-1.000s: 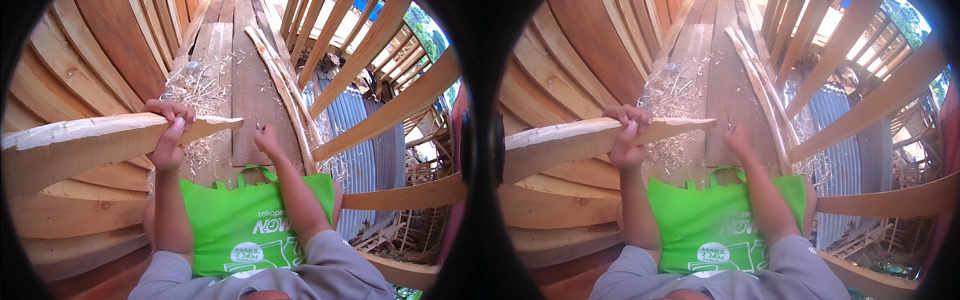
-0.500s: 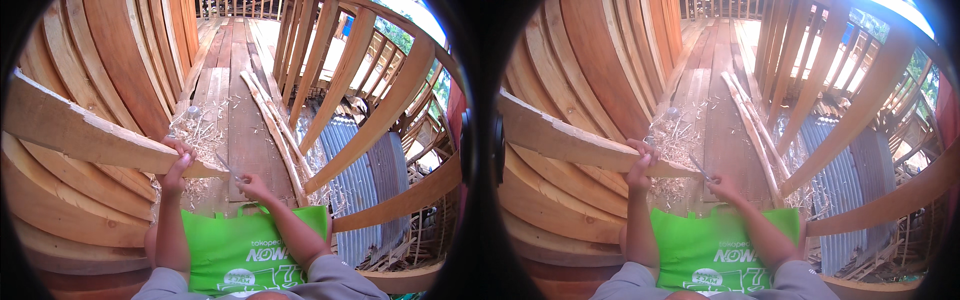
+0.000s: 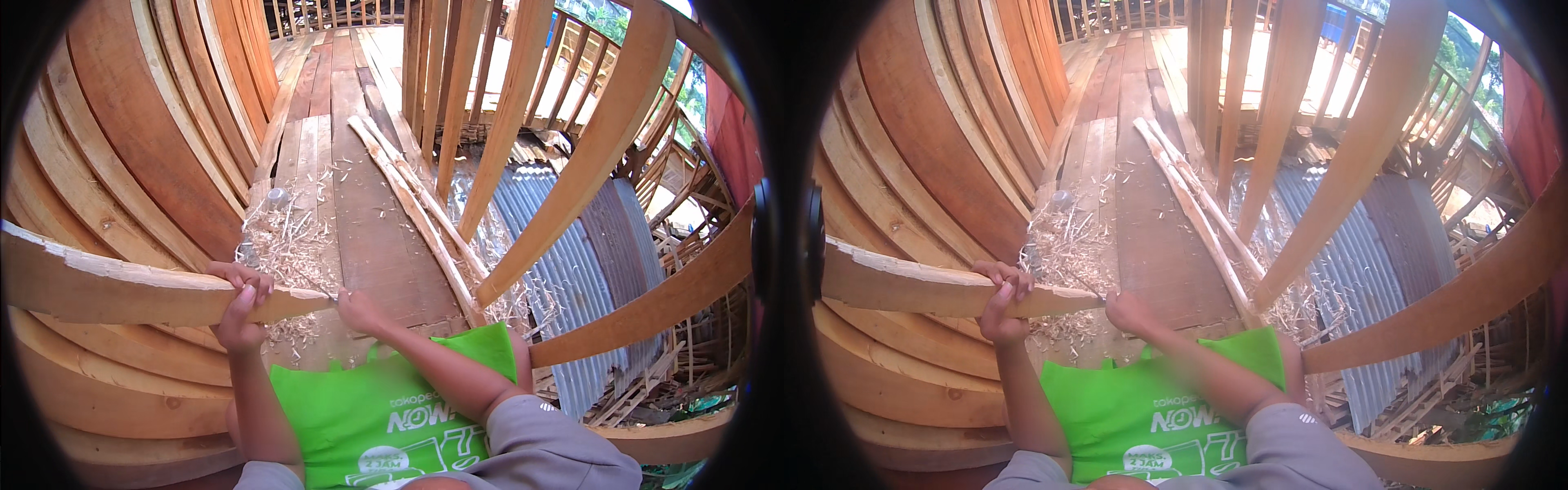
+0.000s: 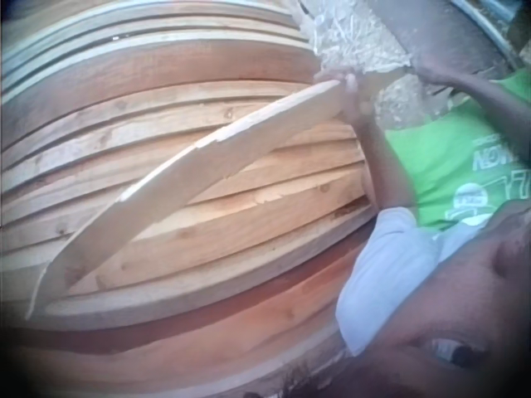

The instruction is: The person sits on a wooden floor and uses a knife to carve a long, thin piece of wood. They hold the wood with their left hand and shave off thin strips with the knife in their right hand, producing wood shavings that fall onto a green bag on their lap.

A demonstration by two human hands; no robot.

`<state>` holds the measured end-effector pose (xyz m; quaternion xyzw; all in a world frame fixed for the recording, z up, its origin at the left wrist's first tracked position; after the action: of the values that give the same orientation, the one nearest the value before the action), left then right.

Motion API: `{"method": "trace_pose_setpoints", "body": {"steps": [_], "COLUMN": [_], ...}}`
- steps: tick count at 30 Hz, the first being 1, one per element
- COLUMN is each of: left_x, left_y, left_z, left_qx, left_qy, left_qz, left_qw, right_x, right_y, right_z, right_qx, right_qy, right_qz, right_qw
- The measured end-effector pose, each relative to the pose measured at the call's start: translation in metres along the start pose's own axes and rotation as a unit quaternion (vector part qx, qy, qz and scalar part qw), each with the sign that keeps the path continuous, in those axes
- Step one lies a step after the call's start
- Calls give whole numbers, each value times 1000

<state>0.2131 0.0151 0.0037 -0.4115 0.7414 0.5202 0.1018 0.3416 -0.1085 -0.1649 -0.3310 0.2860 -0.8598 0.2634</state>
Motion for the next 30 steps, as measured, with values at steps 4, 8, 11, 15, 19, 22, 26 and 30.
{"method": "trace_pose_setpoints", "body": {"steps": [4,8,11,15,19,22,26,30], "left_x": [-6,-4,-2,-3,-1,2,3,7], "left_y": [-8,-5,-7,-5,-2,1,1,3], "left_z": [-11,16,15,17,15,12,11,20], "left_qx": [34,37,42,45,74,73,73,68], "left_qy": [10,19,22,23,4,3,7,21], "left_qz": [-9,-16,-21,-7,11,17,17,12], "left_qw": [999,999,999,999,997,997,997,997], "right_x": [-39,-18,-28,-43,-30,-13,-10,19], "right_y": [59,19,18,50,57,50,51,24], "right_z": [-21,-15,-27,-46,-42,-42,-41,-15], "right_qx": [20,-20,-31,-49,-87,-152,-115,-114], "right_qy": [18,-72,11,-1,-40,-18,13,-21], "right_qz": [43,1,12,66,10,-25,-64,-15], "right_qw": [999,997,999,997,995,988,991,993]}}
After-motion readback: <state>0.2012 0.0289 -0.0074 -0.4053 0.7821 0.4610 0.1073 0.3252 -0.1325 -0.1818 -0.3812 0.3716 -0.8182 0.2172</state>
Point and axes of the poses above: each hand's wrist, its own x-axis away from the middle knuckle, its own z-axis out of the back of the hand, y = z × x, the point moved 4 cm from there along -x, towards the middle knuckle, and after that the axes turned 7 degrees about x, right-handed, at the moved point
